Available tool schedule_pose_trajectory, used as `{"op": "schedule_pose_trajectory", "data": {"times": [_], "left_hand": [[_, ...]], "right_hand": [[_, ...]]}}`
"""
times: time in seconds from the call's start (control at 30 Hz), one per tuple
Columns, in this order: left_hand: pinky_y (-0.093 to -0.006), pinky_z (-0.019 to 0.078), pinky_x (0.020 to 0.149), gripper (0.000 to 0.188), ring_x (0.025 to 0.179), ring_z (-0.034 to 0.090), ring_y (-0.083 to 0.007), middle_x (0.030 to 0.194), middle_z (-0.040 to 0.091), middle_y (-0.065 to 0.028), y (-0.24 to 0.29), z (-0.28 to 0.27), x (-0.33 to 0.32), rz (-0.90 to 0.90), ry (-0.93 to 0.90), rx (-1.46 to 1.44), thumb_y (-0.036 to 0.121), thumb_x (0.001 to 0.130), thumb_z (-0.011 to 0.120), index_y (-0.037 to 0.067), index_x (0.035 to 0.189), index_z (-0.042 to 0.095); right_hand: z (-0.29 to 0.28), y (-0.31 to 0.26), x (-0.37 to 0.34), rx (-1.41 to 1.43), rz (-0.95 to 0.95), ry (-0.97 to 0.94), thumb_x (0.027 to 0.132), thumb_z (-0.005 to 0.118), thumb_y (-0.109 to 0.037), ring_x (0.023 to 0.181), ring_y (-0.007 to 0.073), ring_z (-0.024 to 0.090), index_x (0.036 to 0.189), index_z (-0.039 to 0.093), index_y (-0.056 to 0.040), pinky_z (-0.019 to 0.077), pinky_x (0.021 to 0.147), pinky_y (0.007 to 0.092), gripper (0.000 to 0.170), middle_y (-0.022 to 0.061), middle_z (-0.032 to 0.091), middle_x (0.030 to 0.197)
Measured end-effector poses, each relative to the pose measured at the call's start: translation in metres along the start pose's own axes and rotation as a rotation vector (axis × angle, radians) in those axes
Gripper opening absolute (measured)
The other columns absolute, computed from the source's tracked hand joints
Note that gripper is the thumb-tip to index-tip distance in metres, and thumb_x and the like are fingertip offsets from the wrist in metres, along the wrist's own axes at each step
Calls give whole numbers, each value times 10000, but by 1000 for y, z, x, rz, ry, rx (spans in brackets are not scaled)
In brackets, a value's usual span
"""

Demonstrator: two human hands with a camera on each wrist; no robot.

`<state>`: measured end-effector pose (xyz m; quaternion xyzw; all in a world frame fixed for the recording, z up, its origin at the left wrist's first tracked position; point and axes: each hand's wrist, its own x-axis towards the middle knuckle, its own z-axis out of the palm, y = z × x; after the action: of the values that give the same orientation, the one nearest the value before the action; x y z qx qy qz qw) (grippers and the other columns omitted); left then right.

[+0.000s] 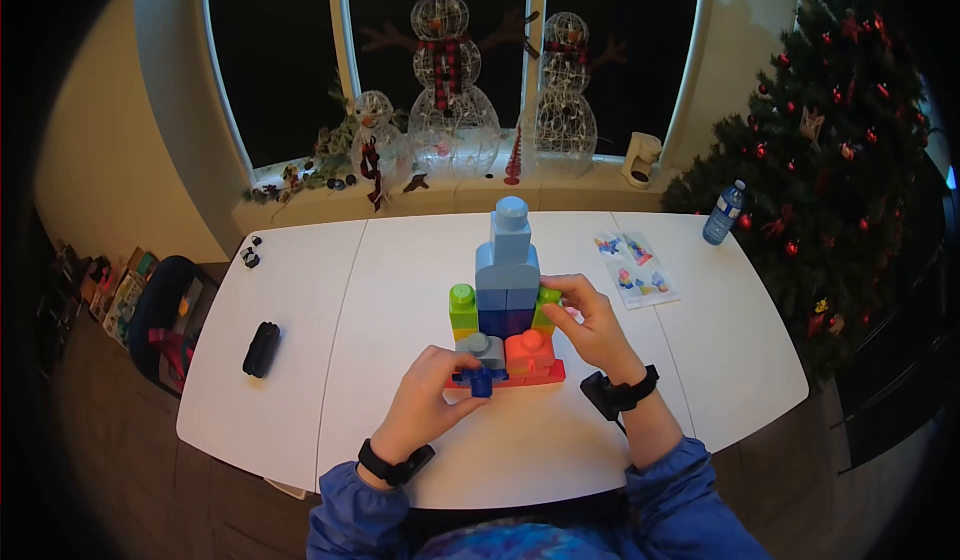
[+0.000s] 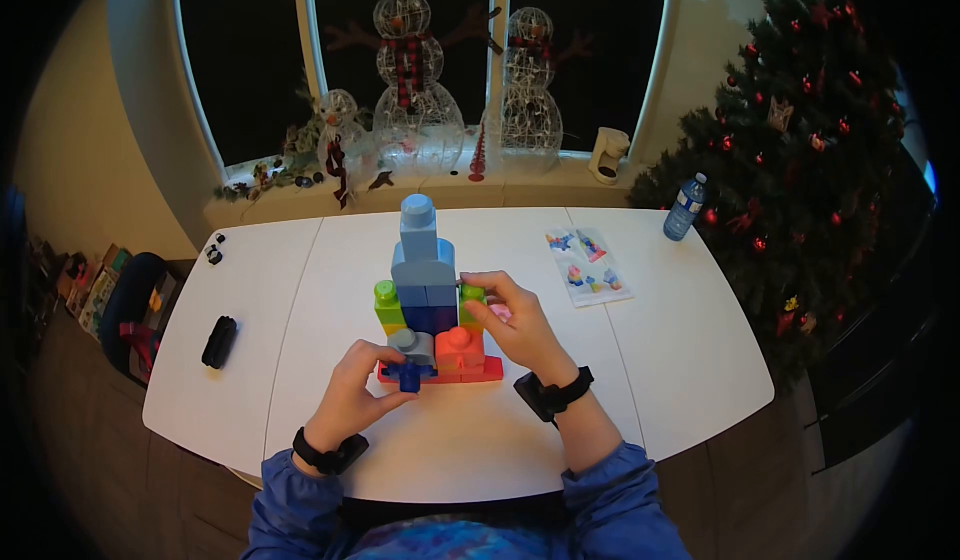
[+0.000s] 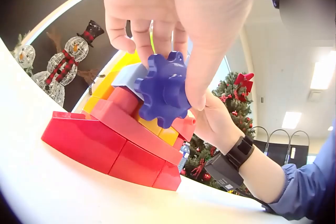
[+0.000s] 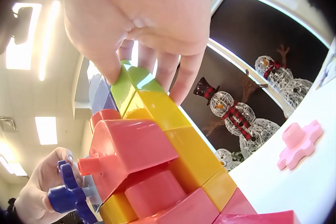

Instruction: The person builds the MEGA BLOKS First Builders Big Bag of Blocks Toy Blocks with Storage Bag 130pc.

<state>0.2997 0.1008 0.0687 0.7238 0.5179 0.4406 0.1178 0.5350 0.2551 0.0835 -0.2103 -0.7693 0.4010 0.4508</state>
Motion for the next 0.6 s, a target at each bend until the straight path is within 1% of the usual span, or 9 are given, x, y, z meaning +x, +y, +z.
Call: {"op": "schedule_pose_trajectory", "data": {"times": [0.1,0.2,0.3,0.4,0.5,0.6], "left_hand": [[-354,530,824,576,952,645,-241,1099,673,-71,-13,4,-4,4,21,7,122,680,969,78,1154,646],[-382,537,846,841,1015,643,-242,1196,644,-83,-17,3,-4,-18,82,70,178,635,1001,87,1340,551],[-413,542,935,1194,1181,631,-274,1349,597,-125,-30,2,4,-102,46,-54,244,585,1024,79,1555,346],[-447,495,1047,1331,1328,572,-320,1425,557,-197,-41,-1,17,-92,-46,-180,257,608,1006,40,1641,196],[-460,466,1096,1346,1389,534,-348,1494,518,-222,-42,-2,30,-76,-144,-239,268,626,985,38,1661,155],[-459,474,1080,1308,1371,546,-345,1481,529,-211,-45,0,30,-76,-149,-202,278,649,971,45,1657,171]], "right_hand": [[-1,-2,0,-13,-6,-7,999,696,-58,1071,159,688,1343,619,-48,528,934,301,353,93,732,1176],[-2,1,0,-8,-21,-9,997,698,-60,1073,163,690,1338,620,-47,528,938,304,350,96,732,1184],[-3,3,1,2,-17,-11,996,701,-63,1074,168,693,1333,622,-47,529,942,307,346,97,732,1189],[-3,2,1,1,-10,-14,995,704,-70,1074,170,694,1327,623,-47,530,944,309,342,97,732,1191],[-3,0,2,-3,-1,-14,996,706,-79,1070,170,693,1320,625,-49,527,947,310,335,93,732,1198],[-3,0,2,-8,5,-14,998,705,-86,1057,170,690,1320,626,-53,525,943,310,333,85,731,1203]]}}
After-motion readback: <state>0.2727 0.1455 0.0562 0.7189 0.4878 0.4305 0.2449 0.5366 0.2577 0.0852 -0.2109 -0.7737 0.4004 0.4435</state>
